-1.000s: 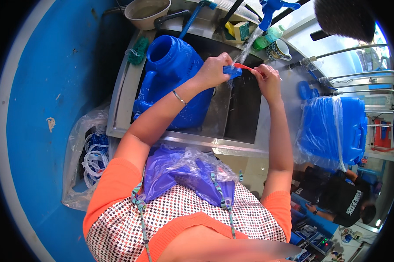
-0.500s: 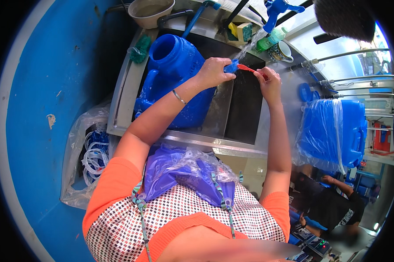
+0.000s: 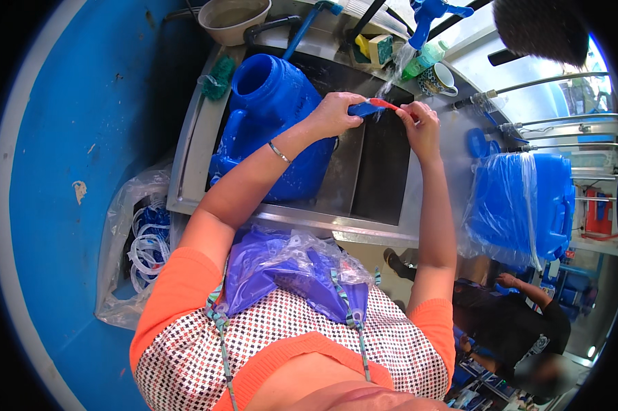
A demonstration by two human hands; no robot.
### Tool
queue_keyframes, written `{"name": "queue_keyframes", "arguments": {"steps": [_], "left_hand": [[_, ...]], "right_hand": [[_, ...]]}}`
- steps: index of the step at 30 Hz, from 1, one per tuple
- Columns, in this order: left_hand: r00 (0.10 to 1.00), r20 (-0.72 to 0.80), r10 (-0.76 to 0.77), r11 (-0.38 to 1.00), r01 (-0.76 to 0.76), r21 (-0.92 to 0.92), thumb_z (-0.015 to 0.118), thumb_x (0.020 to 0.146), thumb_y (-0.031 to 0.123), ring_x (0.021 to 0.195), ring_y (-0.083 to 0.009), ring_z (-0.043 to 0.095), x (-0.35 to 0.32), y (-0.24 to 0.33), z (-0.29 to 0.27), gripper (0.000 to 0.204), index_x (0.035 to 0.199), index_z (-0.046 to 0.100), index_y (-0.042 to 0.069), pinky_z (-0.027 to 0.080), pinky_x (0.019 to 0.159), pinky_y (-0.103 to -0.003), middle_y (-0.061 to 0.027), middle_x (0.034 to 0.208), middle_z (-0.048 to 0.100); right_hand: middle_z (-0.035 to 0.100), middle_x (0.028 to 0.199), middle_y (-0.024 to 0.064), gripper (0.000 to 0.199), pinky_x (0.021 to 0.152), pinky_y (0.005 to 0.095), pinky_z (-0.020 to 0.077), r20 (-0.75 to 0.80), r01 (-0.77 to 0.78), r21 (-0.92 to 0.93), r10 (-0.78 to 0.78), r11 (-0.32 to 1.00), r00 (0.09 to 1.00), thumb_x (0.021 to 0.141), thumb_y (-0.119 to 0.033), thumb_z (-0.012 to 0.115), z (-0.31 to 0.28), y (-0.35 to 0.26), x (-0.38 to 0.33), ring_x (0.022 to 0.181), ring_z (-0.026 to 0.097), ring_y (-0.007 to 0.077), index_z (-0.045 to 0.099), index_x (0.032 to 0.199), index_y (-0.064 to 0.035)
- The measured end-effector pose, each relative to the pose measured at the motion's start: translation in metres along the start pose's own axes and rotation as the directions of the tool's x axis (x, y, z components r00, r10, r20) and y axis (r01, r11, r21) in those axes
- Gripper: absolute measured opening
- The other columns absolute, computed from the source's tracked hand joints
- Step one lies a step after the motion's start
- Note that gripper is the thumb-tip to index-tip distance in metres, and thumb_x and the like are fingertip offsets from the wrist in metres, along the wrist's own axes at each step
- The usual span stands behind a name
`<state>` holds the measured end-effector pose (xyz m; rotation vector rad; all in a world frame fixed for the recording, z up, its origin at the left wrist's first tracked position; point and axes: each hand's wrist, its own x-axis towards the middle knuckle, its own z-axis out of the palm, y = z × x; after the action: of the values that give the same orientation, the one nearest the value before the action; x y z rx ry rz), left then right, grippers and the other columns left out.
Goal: The person scrubs the inside and outside of a blue plastic container using a red brush and running water at a sink. They rinse the container, place it aside, and then handle a small blue plastic cap and a white cloth.
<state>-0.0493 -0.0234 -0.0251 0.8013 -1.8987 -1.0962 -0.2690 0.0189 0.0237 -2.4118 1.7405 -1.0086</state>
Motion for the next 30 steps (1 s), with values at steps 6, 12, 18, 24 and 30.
{"name": "queue_keyframes", "arguments": {"steps": [6,12,18,24,30], "left_hand": [[0.995,-0.097,0.013,0.993,-0.001,0.119,0.077,0.069,0.014,0.084,-0.027,0.07,-0.002,0.017,-0.005,0.039,0.107,0.07,0.005,0.053,0.077,-0.033,-0.0145,0.089,0.071],[0.996,-0.07,0.057,0.998,-0.054,0.043,0.073,0.073,0.007,0.089,-0.0305,0.07,-0.004,0.02,0.003,0.067,0.135,0.047,0.01,0.053,0.079,-0.035,-0.016,0.095,0.071],[0.99,-0.07,0.126,0.991,-0.123,0.047,0.069,0.073,0.004,0.091,-0.0337,0.068,-0.003,0.008,0.001,0.058,0.126,0.048,0.009,0.052,0.078,-0.038,-0.0179,0.097,0.07],[0.996,-0.083,0.034,0.995,-0.026,0.093,0.073,0.072,0.012,0.087,-0.0324,0.068,-0.003,0.009,-0.004,0.028,0.097,0.063,0.004,0.052,0.074,-0.036,-0.0134,0.092,0.071],[0.988,-0.126,0.093,0.978,-0.068,0.195,0.076,0.07,0.016,0.087,-0.0293,0.068,-0.004,0.015,-0.004,0.025,0.092,0.069,0.006,0.053,0.075,-0.035,-0.0135,0.094,0.07]], "right_hand": [[0.063,0.073,0.0056,0.018,0.07,0.033,0.0417,-0.028,-0.064,-0.096,0.061,0.993,0.998,0.081,-0.021,0.075,-0.005,-0.011,0.002,0.071,0.06,0.0228,0.066,0.082,-0.0053],[0.063,0.074,0.005,0.021,0.071,0.0367,0.041,0.051,0.046,-0.065,-0.043,0.997,0.998,0.083,-0.029,0.071,-0.004,-0.011,0.0,0.075,0.06,0.0251,0.065,0.081,-0.0085],[0.063,0.071,0.0092,0.019,0.063,0.0361,0.0447,0.117,0.204,-0.051,-0.197,0.978,0.973,0.08,-0.018,0.076,-0.005,-0.009,-0.001,0.065,0.06,0.026,0.065,0.079,-0.0029],[0.064,0.072,0.0106,0.017,0.065,0.0358,0.0458,0.018,0.108,-0.036,-0.107,0.994,0.994,0.079,-0.017,0.076,-0.005,-0.007,-0.001,0.069,0.061,0.0266,0.066,0.079,-0.0032],[0.065,0.075,0.0101,0.017,0.066,0.0356,0.0456,-0.041,-0.107,-0.112,0.103,0.988,0.994,0.079,-0.017,0.076,-0.004,-0.009,-0.001,0.069,0.061,0.0268,0.066,0.079,-0.0038]]}}
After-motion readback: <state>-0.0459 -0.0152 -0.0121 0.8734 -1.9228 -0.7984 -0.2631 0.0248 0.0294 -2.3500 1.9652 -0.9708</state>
